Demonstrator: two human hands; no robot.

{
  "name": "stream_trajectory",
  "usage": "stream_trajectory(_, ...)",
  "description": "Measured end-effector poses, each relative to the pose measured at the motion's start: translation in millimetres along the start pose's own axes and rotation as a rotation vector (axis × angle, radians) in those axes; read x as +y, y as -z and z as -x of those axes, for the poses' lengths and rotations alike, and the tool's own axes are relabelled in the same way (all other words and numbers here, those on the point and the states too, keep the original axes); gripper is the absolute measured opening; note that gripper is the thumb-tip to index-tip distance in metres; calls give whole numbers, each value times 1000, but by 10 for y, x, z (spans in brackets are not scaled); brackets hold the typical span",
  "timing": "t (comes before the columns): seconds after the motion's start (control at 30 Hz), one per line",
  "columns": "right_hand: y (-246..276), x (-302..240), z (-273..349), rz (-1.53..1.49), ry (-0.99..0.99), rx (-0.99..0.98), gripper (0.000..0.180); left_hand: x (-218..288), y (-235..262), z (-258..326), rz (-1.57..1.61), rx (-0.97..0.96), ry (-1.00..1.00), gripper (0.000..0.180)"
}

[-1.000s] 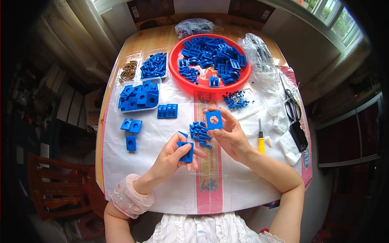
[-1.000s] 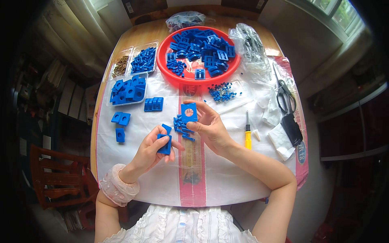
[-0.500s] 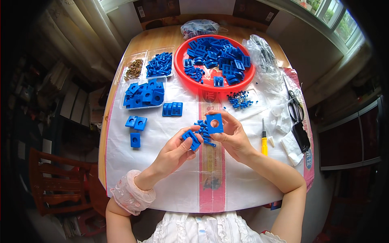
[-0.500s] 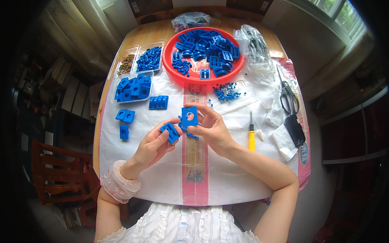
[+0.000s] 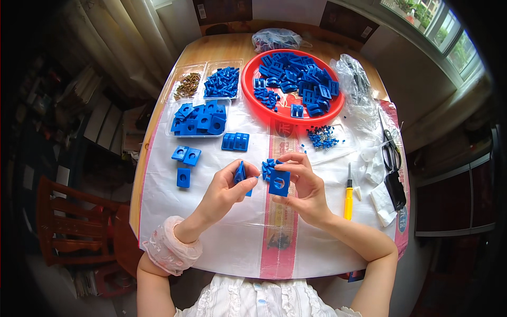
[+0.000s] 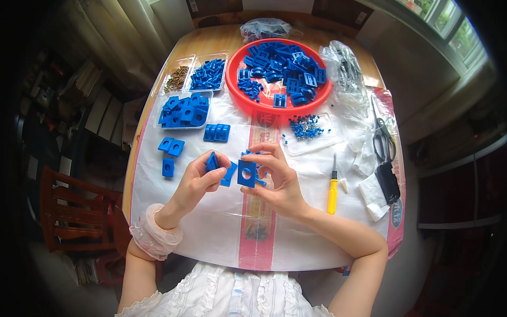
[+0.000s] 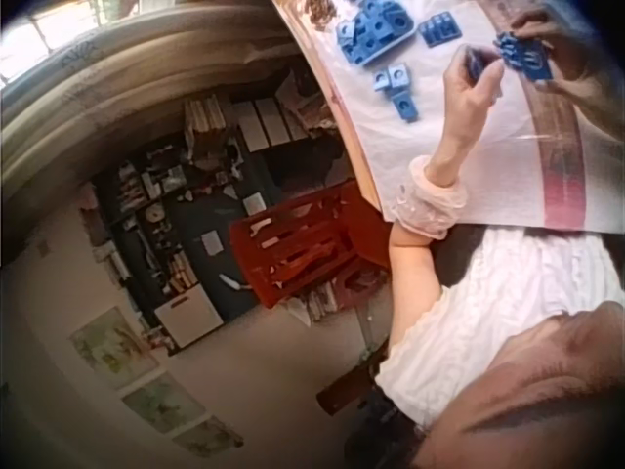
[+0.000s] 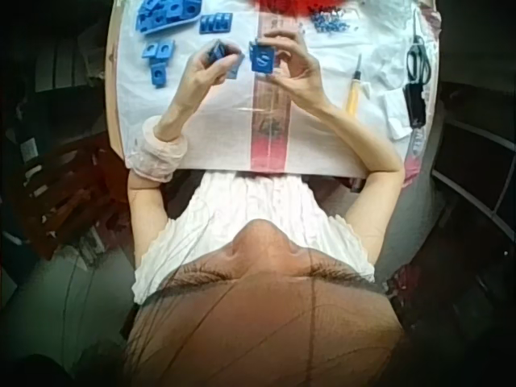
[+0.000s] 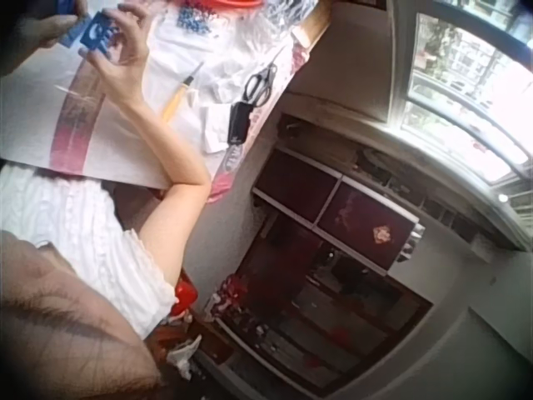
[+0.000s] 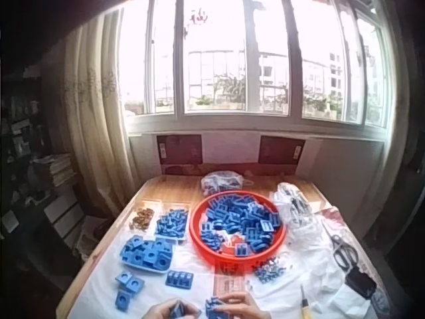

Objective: Assembling blue plastic fixture components by inserting small pins and applying adhesive.

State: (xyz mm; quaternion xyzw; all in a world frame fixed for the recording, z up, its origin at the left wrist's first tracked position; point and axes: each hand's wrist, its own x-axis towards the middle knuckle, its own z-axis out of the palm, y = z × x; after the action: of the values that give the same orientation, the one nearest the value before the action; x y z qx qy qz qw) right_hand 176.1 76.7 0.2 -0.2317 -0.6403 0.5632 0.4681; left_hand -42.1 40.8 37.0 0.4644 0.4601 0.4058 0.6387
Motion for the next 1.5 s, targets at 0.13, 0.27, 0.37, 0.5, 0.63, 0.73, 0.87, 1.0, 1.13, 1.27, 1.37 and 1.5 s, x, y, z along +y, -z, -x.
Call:
stream_trajectory(0.13, -5, 13, 19, 172, 46, 41, 52, 103, -61, 35, -148, 58, -82, 19)
stream_trajectory(0.27, -33, -92, 4, 303, 124, 77, 52, 86, -131, 40, -172, 88, -138, 20)
stream_trajectory(0.37, -45, -121, -7, 394, 180, 114, 52, -1, -139, 25, -188, 90, -185, 21)
stream_trajectory(0.5, -19, -93, -11, 544, 254, 132, 53, 22, -118, 25, -229, 107, -190, 25)
stream_trajectory(0.63, -32, -164, -1, 711, 287, 115, 53, 49, -88, 20, -250, 143, -176, 22)
stream_trajectory(0.73, -30, -193, 10, 810, 316, 109, 53, 118, -139, 40, -281, 120, -199, 26)
stream_trajectory(0.87, -43, -205, 28, 866, 369, 81, 52, 184, -188, 80, -371, 98, -218, 34)
stream_trajectory(1.0, -45, -200, 26, 921, 438, 68, 53, 188, -184, 85, -414, 80, -156, 37)
stream_trajectory(1.13, -52, -185, 33, 936, 444, 62, 54, 165, -198, 82, -418, 85, -198, 35)
stream_trajectory(1.27, -65, -179, 37, 949, 442, 53, 53, 116, -196, 69, -451, 102, -253, 32)
stream_trajectory(1.37, -66, -170, 35, 951, 440, 49, 53, 109, -194, 81, -478, 111, -230, 30)
stream_trajectory(1.5, -69, -170, 34, 945, 444, 53, 53, 134, -203, 88, -459, 102, -198, 29)
